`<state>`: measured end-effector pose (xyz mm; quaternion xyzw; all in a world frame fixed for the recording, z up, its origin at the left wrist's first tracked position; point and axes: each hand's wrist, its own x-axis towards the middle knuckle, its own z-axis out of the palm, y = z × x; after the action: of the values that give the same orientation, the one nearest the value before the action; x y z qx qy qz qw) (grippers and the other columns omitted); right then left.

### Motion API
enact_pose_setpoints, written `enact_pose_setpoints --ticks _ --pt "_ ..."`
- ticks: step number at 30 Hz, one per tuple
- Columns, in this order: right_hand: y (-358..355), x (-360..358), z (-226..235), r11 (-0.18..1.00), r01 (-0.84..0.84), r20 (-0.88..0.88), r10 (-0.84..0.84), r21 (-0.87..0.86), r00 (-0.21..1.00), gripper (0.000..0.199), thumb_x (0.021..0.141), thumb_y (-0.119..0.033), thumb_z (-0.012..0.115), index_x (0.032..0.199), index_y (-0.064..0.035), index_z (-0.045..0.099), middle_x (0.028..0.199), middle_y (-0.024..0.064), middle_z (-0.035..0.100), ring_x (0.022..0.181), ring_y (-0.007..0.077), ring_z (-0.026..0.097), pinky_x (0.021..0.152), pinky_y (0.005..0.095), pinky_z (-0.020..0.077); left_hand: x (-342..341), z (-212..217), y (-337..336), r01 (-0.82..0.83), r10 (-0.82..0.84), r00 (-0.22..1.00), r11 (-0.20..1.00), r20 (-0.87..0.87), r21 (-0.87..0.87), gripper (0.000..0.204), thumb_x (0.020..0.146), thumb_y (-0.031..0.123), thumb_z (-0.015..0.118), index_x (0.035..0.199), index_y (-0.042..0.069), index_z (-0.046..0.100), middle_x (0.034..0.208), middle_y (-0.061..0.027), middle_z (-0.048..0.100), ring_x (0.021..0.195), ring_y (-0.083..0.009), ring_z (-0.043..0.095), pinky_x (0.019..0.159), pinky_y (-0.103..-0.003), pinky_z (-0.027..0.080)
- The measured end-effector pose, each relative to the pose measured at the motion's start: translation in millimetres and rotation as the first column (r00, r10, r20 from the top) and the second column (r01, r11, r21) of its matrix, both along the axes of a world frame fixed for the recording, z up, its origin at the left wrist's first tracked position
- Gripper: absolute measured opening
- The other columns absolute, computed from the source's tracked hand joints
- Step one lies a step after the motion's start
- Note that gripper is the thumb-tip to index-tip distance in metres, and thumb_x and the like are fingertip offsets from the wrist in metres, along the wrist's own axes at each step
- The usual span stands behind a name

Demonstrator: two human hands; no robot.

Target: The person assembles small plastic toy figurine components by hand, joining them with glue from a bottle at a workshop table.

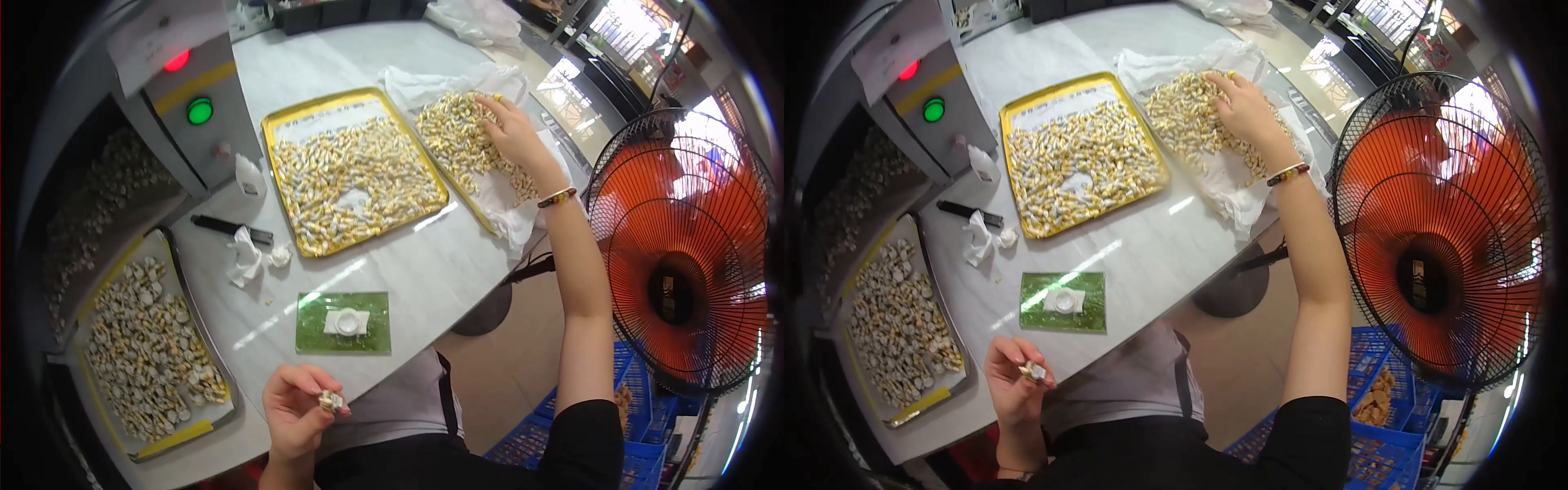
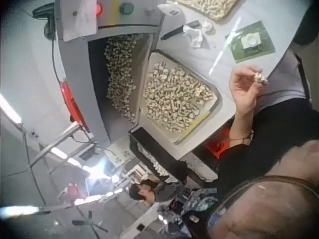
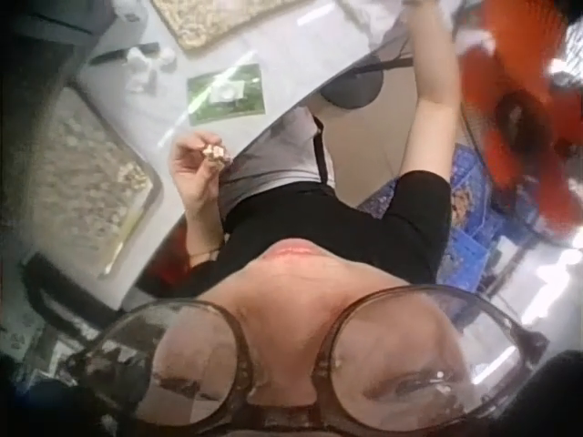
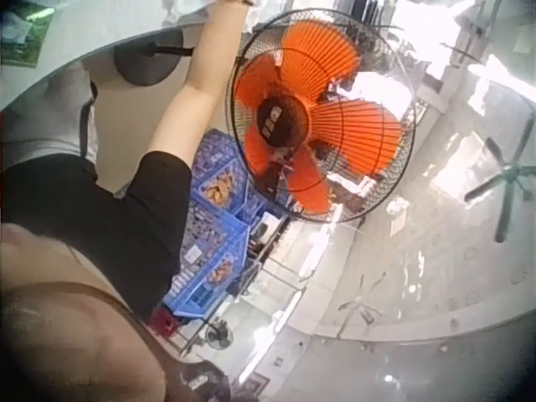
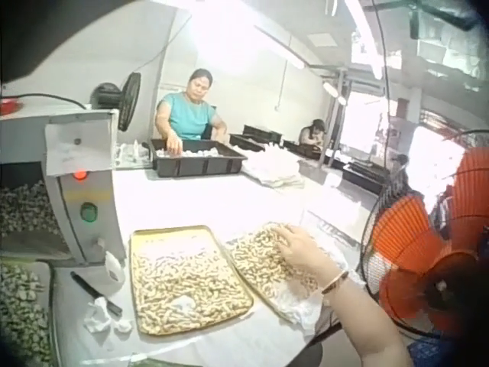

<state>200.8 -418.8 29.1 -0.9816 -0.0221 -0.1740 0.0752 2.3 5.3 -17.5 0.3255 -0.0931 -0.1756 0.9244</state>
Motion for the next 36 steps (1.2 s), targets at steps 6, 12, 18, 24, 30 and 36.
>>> enact_pose_setpoints --ticks 6,12,18,24,30,36 --pt "8.5 13.6 -23.0 0.985 0.152 -0.067 -0.158 -0.085 0.985 0.042 0.088 -0.038 0.042 0.122 -0.0139 0.048 0.117 0.0155 0.051 0.105 0.0382 0.045 0.095 0.0431 0.0325 -1.3 -4.7 -0.4 -0.067 0.068 0.998 0.998 -0.019 0.014 0.023 0.074 -0.001 0.068 0.087 0.001 0.048 0.093 -0.0179 0.056 0.071 -0.0219 0.062 0.065 -0.033 0.055" --pt "36.1 -36.3 -12.6 0.996 0.069 -0.065 -0.072 -0.057 0.995 0.033 0.086 -0.027 0.046 0.114 -0.0093 0.052 0.111 0.0147 0.053 0.099 0.0351 0.049 0.091 0.0405 0.0363 1.0 -2.6 0.7 -0.071 0.073 0.997 0.995 -0.019 0.074 0.029 0.074 0.006 0.071 0.087 0.003 0.045 0.091 -0.0147 0.054 0.066 -0.0193 0.060 0.058 -0.029 0.054" --pt "35.9 -66.8 -2.6 0.997 -0.072 -0.033 0.072 0.001 0.997 0.026 0.084 -0.019 0.053 0.108 -0.0077 0.057 0.103 0.0131 0.056 0.096 0.0309 0.051 0.087 0.0384 0.0396 -1.7 -9.5 2.1 -0.102 0.103 0.995 0.992 -0.011 0.076 0.030 0.074 0.007 0.071 0.087 0.003 0.045 0.091 -0.0151 0.055 0.066 -0.0195 0.060 0.058 -0.029 0.054" --pt "13.8 -62.4 -10.0 0.999 0.013 -0.045 -0.014 -0.032 0.999 0.021 0.082 -0.015 0.054 0.102 -0.0078 0.059 0.086 0.0132 0.055 0.087 0.0289 0.053 0.079 0.0388 0.0426 -0.3 -11.2 -0.6 -0.133 0.134 0.991 0.986 0.005 0.102 0.032 0.073 0.010 0.073 0.089 0.003 0.046 0.089 -0.0144 0.056 0.069 -0.0215 0.060 0.063 -0.031 0.052" --pt "38.5 -63.4 -20.6 0.957 0.053 0.095 -0.027 -0.286 0.995 0.019 0.080 -0.013 0.056 0.098 -0.0060 0.058 0.083 0.0111 0.053 0.085 0.0283 0.054 0.069 0.0378 0.0461 -1.3 0.8 0.0 -0.096 0.087 0.994 0.986 0.070 0.133 0.028 0.073 0.010 0.072 0.086 0.004 0.048 0.087 -0.0142 0.058 0.072 -0.0222 0.060 0.066 -0.033 0.051" --pt "36.2 -70.6 -13.6 0.956 0.025 0.092 0.003 -0.292 0.996 0.017 0.078 -0.006 0.050 0.092 -0.0032 0.059 0.087 0.0127 0.056 0.087 0.0292 0.054 0.070 0.0375 0.0482 -1.5 1.5 0.9 -0.069 0.064 0.997 0.990 0.048 0.119 0.026 0.074 0.009 0.071 0.086 0.004 0.049 0.088 -0.0143 0.058 0.073 -0.0219 0.060 0.067 -0.032 0.051"
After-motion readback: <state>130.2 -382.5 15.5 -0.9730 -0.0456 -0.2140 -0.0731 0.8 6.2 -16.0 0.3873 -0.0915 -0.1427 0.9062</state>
